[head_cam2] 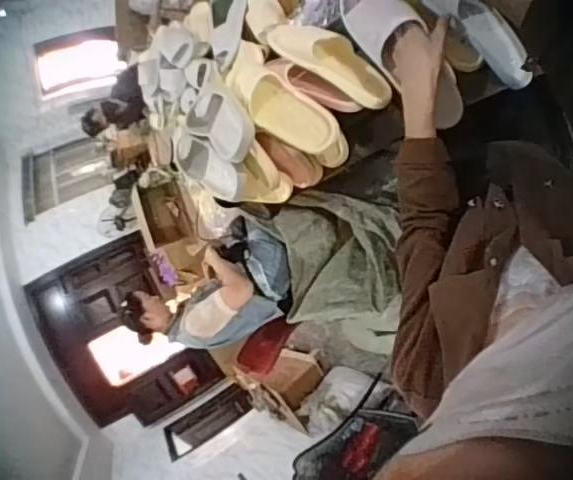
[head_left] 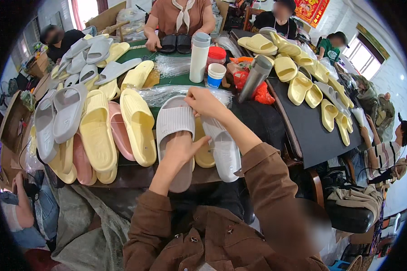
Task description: The person assembles plastic slippers by inserting a thin white strap into the sole using a needle-like tool. They handle multiple pairs of slippers in yellow and white, threading the strap through pre-punched holes and pulling it tight. The person then places the finished pairs into a plastic bag for packaging.
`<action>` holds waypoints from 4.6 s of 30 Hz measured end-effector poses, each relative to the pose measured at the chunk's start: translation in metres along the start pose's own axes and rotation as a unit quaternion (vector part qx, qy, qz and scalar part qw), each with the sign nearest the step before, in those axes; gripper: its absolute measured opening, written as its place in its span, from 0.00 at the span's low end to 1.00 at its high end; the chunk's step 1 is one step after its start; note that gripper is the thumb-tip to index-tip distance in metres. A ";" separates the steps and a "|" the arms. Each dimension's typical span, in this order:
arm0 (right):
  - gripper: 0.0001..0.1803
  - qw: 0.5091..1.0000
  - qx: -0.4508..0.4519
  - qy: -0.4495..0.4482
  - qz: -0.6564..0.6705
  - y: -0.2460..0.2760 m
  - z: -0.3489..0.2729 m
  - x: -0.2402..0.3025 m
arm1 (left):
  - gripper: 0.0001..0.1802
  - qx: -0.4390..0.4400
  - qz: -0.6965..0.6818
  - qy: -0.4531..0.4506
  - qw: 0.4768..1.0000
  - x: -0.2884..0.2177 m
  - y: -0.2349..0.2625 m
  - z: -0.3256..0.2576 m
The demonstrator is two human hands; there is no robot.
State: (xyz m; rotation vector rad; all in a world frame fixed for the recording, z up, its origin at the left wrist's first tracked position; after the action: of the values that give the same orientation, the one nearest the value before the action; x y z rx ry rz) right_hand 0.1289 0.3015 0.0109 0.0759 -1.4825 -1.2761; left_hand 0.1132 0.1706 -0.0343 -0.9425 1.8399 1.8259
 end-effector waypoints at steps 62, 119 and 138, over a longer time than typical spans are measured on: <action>0.09 0.976 -0.157 0.045 0.144 0.040 -0.063 0.011 | 0.05 -0.275 -0.159 -0.205 0.926 -0.030 0.072 0.027; 0.10 0.850 -0.266 -0.168 0.423 0.037 -0.071 -0.180 | 0.19 -0.283 -0.071 -0.251 0.923 -0.032 0.111 -0.019; 0.31 0.948 -0.130 -0.140 0.253 0.028 -0.192 -0.097 | 0.36 -0.216 0.016 -0.222 0.951 -0.028 0.004 -0.082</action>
State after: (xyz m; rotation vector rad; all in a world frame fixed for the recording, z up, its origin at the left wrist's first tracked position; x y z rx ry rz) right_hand 0.3228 0.2520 -0.0734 -0.6458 -1.4294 -1.0696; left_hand 0.1454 0.0952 -0.0047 -0.5606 1.2163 2.2863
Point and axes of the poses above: each hand's wrist, its own z-axis towards the middle knuckle, its own y-axis out of the back of the hand, x = y × z, the point moved 10 cm from there along z, towards the middle knuckle, and after that the axes turned 4 degrees about -z, right-handed, at the moved point
